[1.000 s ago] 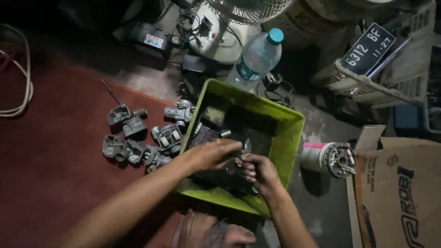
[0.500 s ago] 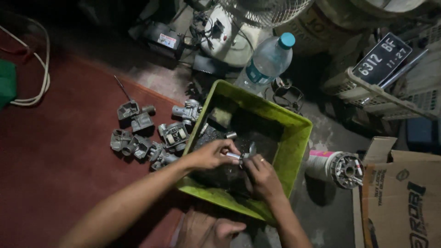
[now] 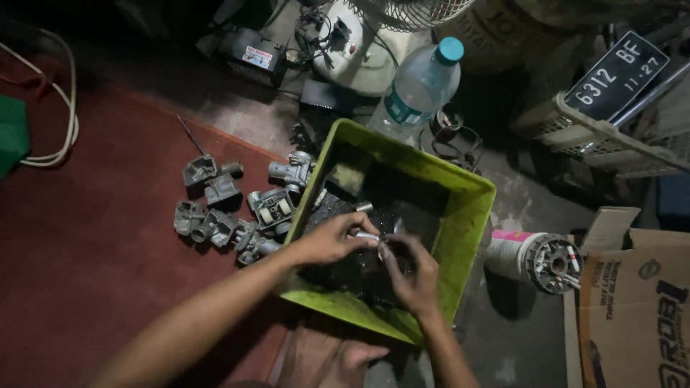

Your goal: Cleaning and inspecting small mechanical engine parts in a bin with cleaning fluid

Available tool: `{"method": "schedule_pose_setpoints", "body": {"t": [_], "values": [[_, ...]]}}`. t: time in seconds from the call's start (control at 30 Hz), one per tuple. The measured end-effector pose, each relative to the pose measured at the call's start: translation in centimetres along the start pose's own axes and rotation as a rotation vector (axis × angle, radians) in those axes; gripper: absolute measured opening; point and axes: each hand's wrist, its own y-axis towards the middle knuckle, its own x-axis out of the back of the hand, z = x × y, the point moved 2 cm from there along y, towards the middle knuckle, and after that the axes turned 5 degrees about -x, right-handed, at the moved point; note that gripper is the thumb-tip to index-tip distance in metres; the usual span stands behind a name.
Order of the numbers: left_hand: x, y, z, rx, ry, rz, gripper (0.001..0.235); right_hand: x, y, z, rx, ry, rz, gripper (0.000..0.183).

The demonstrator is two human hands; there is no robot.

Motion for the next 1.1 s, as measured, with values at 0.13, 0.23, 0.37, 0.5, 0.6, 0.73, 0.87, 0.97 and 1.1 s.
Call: {"method": "schedule_pose_setpoints", "body": {"t": [0.13, 0.23, 0.37, 0.5, 0.6, 0.73, 0.87, 0.97, 1.1], "values": [[0.1, 0.1, 0.1, 0.089, -0.098, 0.022, 0.025, -0.1, 0.1, 0.1, 0.47, -0.154, 0.004, 0.023], [-0.4, -0.3, 0.5, 0.111, -0.135, 0.053, 0.029, -0.6, -0.2, -1.6, 0.71, -0.489, 0.008, 0.043], [-0.4, -0.5, -0.6, -0.024, 0.065, 0.083, 0.027, -0.6, 0.4, 0.3, 0.241, -0.086, 0.033, 0.009], [-0.1, -1.2, -3.4, -0.283, 0.366, 0.192, 0.017, -2.7, -1.3, -6.2, -0.971, 0.843, 0.266, 0.01], [0.3, -1.8, -2.1, -0.368, 0.47, 0.157, 0.022, -3.2, -1.4, -5.9, -0.959, 0.876, 0.279, 0.012], [0.3, -0.9, -1.8, -0.163, 0.277, 0.119, 0.025, -2.0, -1.0, -3.5, -0.273, 0.5, 0.106, 0.007], [-0.1, -1.0, -1.7, 0.387, -0.51, 0.258, 0.022, 0.4, -0.1, -0.3, 0.579, -0.15, 0.073, 0.013], [-0.3, -1.5, -2.0, 0.581, -0.84, 0.413, 0.012, 2.1, 1.2, 2.8, 1.053, -0.359, 0.188, 0.017], [-0.1, -1.5, -3.7, 0.643, -0.87, 0.472, 0.014, 2.5, 0.8, 0.6, 1.213, -0.653, 0.392, 0.018]]}}
